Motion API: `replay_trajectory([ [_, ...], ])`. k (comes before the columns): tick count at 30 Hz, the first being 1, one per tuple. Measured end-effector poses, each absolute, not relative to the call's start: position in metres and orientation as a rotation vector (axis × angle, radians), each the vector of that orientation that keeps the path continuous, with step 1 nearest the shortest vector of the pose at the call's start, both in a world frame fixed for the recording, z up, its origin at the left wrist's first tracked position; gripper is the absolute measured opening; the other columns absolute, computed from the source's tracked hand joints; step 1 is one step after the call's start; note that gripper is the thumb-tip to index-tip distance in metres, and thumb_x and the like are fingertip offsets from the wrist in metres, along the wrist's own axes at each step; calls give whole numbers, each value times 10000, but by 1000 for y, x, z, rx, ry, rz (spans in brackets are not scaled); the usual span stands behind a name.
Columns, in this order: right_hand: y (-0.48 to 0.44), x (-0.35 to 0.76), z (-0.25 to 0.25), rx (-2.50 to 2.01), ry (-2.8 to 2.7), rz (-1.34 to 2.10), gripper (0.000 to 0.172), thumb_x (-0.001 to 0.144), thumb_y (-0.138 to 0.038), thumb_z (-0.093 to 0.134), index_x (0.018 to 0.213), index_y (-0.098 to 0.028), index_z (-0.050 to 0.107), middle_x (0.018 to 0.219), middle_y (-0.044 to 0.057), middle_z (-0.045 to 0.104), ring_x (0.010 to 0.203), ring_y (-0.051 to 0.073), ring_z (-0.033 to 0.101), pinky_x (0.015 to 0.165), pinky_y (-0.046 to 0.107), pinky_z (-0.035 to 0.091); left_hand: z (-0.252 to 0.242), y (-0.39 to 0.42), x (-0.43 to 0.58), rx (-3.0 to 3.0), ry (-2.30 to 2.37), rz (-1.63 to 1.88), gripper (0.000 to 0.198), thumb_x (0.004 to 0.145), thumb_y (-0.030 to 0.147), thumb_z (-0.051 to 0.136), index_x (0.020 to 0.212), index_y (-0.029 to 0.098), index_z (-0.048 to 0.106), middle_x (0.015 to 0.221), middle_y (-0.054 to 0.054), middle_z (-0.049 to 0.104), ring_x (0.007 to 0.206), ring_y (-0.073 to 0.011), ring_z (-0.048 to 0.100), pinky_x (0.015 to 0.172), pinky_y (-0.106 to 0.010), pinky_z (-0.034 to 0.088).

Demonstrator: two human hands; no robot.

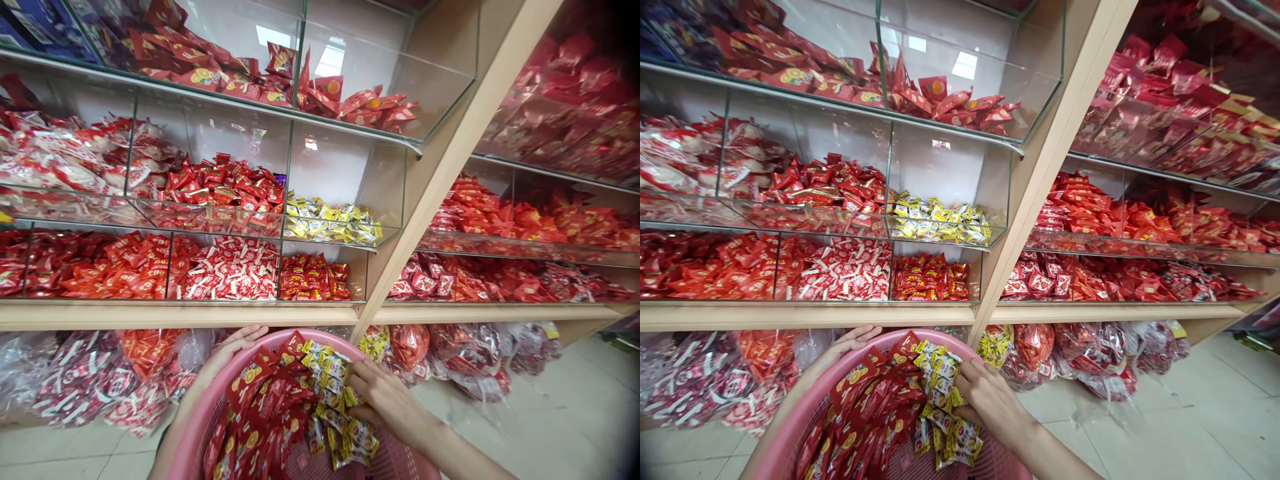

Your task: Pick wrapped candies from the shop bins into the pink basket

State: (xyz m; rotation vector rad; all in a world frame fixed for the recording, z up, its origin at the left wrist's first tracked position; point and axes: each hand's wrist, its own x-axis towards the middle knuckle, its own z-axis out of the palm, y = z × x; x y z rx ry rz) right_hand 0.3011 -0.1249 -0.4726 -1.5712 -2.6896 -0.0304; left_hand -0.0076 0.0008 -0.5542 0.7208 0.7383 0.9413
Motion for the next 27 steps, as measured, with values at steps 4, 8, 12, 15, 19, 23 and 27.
replay_trajectory([
  [4, -125, 302, -471, -1579, -2645, -55, 310, 669, -343, 683, 905, -217, 527, 918, 17, 523, 858, 193, 486, 682, 284, 368, -554, 2, -7, 721, 747, 921, 377, 631, 65, 578, 996, 155, 606, 1162, -87, 595, 1194, -242, 413, 1017, -385, 283],
  [8, -125, 301, -469, -1597, -2635, -58, 373, 648, -352, 698, 955, -229, 526, 918, 17, 529, 854, 197, 487, 691, 288, 365, -554, 2, -8, 734, 758, 921, 387, 631, 71, 578, 1011, 148, 596, 1190, -105, 571, 1196, -242, 411, 1018, -387, 278],
  [12, -129, 302, -464, -1624, -2593, -81, 437, 622, -356, 717, 989, -241, 507, 950, 13, 525, 854, 198, 479, 696, 290, 357, -551, 0, -7, 741, 774, 931, 385, 611, 81, 599, 990, 151, 604, 1168, -98, 588, 1181, -247, 429, 1014, -383, 292],
  [15, -134, 305, -463, -1653, -2541, -111, 438, 601, -357, 731, 952, -237, 499, 945, 10, 519, 836, 198, 472, 682, 294, 350, -544, -4, -5, 750, 801, 966, 379, 594, 74, 605, 966, 146, 609, 1105, -84, 630, 1164, -247, 449, 1023, -378, 282],
  [19, -143, 309, -471, -1760, -2478, -171, 330, 609, -366, 718, 814, -211, 513, 843, 24, 536, 761, 201, 486, 619, 300, 342, -538, -7, -4, 718, 809, 955, 380, 592, 48, 589, 959, 145, 608, 1070, -62, 649, 1162, -242, 451, 1031, -375, 275],
  [23, -150, 308, -486, -1900, -2490, -270, 255, 606, -343, 715, 735, -202, 546, 787, 46, 567, 746, 225, 507, 632, 337, 358, -546, -2, -6, 728, 754, 936, 367, 618, 58, 588, 974, 147, 608, 1077, -47, 648, 1165, -244, 447, 1024, -370, 286],
  [27, -151, 303, -494, -1912, -2573, -334, 131, 645, -213, 664, 729, -199, 564, 808, 64, 598, 763, 225, 525, 649, 342, 376, -554, 2, -8, 732, 720, 920, 374, 634, 70, 591, 998, 157, 608, 1117, -45, 628, 1185, -242, 424, 1019, -365, 298],
])
